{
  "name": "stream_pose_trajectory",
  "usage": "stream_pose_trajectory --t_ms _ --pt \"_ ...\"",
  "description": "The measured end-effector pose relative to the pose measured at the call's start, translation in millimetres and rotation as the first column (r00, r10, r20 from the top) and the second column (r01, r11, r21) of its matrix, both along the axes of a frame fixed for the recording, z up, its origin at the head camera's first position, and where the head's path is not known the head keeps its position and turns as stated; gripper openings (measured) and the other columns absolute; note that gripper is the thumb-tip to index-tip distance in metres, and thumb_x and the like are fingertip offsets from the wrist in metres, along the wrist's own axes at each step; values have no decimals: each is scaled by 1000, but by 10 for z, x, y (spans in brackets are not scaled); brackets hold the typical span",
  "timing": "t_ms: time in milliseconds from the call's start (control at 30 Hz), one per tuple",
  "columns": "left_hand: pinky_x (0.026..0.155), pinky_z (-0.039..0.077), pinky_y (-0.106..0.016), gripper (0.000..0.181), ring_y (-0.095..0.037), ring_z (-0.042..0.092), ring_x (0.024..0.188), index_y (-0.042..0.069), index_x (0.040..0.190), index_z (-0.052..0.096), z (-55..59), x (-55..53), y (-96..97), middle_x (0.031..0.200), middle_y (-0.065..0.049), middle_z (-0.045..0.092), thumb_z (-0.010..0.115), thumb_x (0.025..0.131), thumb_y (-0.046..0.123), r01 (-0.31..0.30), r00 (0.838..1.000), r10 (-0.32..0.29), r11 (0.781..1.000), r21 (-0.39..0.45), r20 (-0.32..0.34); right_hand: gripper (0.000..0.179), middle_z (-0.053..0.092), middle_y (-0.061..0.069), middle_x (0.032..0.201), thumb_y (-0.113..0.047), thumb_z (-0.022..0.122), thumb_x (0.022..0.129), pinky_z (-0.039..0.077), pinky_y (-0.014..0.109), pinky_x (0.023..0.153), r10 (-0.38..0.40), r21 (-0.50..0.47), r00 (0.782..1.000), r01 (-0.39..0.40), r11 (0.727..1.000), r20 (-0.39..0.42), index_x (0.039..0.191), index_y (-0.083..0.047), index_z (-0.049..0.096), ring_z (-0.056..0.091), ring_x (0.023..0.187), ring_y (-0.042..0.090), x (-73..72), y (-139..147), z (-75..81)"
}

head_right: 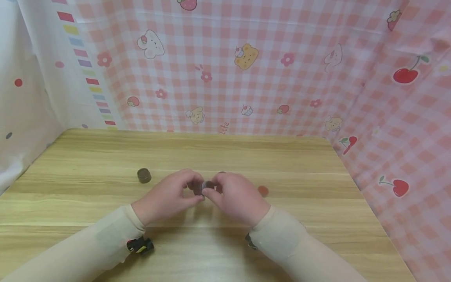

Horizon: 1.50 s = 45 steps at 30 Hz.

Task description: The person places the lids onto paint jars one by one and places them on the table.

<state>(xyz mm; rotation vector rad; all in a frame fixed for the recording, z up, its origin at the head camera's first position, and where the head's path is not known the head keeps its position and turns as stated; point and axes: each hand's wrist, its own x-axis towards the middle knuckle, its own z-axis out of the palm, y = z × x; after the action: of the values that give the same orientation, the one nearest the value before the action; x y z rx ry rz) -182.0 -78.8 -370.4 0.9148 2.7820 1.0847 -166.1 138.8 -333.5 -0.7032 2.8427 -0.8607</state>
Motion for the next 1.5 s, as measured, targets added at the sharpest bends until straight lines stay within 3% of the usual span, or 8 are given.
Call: stream_pose_trajectory --t_ms 233,433,600,800,933,1167,1333,1500 --pt "95 55 -36 26 -11 60 103 15 116 67 -23 -1 -1 111 6 66 80 93 22 8 1000 -8 1000 1 -23 30 76 -3 99 -27 72 101 57 28 75 26 -48 1000 -27 998 -8 126 -8 70 68 85 7 -20 -16 -33" --pt "95 55 -36 27 -11 60 103 15 117 67 -23 4 -1 111 6 66 79 94 22 18 1000 -18 1000 2 -25 18 75 -8 103 -23 74 100 57 26 80 93 -100 995 -95 990 -16 117 -17 73 69 90 5 -25 2 -45" --pt "96 54 -35 30 -11 60 104 15 119 67 -15 10 2 113 6 67 80 93 23 8 1000 -8 1000 -6 -17 24 74 -8 108 -17 76 97 60 36 88 135 -62 991 -135 989 -19 121 -17 71 69 95 7 -18 21 -29" --pt "96 54 -36 28 -11 60 104 16 118 68 -13 15 3 111 7 67 80 94 23 15 1000 -15 1000 11 -12 16 73 -7 99 -23 72 101 57 28 78 95 -53 995 -94 994 30 115 -15 70 67 86 4 -13 17 -24" --pt "97 55 -37 25 -10 59 104 17 115 67 -21 10 2 108 8 65 79 94 24 18 1000 -18 1000 20 -7 16 74 -6 94 -27 71 102 56 25 72 82 -54 996 -81 995 22 111 -13 71 66 81 4 -12 14 -36" --pt "96 55 -37 29 -11 61 104 15 118 68 -25 10 -3 113 5 68 79 94 24 8 1000 -7 1000 23 -21 42 76 -1 103 -23 74 100 62 38 82 90 -73 996 -92 993 -22 135 -5 60 70 92 8 5 16 -55" --pt "95 54 -36 28 -11 60 103 15 119 68 -34 6 -14 111 5 68 79 93 22 9 999 -9 1000 23 -32 33 75 -1 105 -14 76 97 61 37 81 117 -64 992 -120 991 -42 127 -10 62 71 90 9 10 22 -55" --pt "96 55 -37 27 -11 60 103 15 117 68 -38 4 -17 111 6 67 79 94 22 22 999 -21 999 27 -37 23 75 -4 94 -21 74 99 57 27 72 74 -44 997 -74 996 11 118 -12 65 68 81 6 5 14 -46"
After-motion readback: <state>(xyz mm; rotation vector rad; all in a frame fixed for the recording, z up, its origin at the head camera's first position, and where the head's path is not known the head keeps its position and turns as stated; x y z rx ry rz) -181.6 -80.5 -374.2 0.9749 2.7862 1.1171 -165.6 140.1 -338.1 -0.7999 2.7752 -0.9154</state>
